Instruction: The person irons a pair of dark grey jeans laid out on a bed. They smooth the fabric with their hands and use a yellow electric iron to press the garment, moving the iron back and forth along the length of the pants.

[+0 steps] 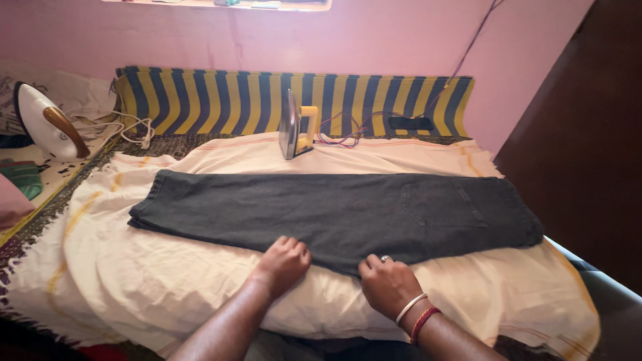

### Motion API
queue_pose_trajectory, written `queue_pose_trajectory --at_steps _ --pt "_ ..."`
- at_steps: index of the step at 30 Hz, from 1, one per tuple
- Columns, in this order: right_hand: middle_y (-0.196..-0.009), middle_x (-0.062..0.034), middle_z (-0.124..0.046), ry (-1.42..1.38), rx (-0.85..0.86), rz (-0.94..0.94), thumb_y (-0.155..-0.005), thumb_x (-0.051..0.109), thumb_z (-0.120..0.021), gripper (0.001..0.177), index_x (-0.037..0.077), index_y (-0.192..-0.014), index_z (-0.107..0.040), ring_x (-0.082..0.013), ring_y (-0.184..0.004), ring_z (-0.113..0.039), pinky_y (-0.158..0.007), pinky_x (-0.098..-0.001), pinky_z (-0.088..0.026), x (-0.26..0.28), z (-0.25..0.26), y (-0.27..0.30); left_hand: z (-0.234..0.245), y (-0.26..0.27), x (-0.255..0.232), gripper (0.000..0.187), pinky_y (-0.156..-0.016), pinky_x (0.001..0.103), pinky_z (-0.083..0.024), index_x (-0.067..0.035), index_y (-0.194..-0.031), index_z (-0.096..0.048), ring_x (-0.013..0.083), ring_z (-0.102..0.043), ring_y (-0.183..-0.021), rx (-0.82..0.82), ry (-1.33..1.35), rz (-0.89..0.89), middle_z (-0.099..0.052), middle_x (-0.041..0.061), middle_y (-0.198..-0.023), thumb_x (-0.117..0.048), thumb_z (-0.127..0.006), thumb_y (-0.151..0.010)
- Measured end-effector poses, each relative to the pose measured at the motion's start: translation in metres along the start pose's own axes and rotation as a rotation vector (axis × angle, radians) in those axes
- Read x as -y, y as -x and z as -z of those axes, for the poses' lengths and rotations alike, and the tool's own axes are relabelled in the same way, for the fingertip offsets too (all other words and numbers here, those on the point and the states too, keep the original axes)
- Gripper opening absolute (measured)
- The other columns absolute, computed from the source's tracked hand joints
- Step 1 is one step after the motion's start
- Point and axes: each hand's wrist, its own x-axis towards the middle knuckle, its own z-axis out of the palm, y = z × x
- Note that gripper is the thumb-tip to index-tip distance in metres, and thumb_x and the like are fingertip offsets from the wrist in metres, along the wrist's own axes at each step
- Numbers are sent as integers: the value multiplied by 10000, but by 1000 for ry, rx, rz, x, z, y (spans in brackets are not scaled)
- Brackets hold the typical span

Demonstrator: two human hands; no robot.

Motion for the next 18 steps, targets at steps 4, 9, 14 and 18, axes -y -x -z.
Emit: queue_pose_trajectory --at_steps 4,9,14,18 --pt "-827 -53 -650 -23 -176 149 -776 102 -653 124 61 -882 -704 -227 -728 -689 -589 -361 -562 0 -13 -19 6 10 2 90 -746 368 -508 -66 -831 -703 239 -646 -791 4 17 -49 -678 83 -807 -113 -642 -784" --pt "-825 -55 -679 -45 -101 223 -848 119 -657 253 13 -1064 -736 -224 -719 -697 -626 -363 -565 -7 -24 -16 5 5 -5 88 -800 390 -542 -75 -904 -685 270 -694 -895 206 222 365 -688 110 -929 -43 -653 -829" --pt "-917 -68 -757 -419 129 -67 -818 326 -744 235 153 -957 -820 -306 -876 -732 -807 -416 -572 -43 -12 -57 16 -24 -11 415 -887 391 -565 -39 -1179 -641 295 -716 -1043 55 935 1513 -695 121 -1037 -6 -683 -768" --pt "-1046 -102 -730 -332 -23 -331 -881 284 -672 205 156 -994 -784 -338 -1008 -689 -907 -447 -549 -105 -37 -136 15 -31 -18 490 -895 385 -533 -29 -1161 -648 286 -661 -1087 -135 935 1786 -645 135 -1160 -216 -863 -762"
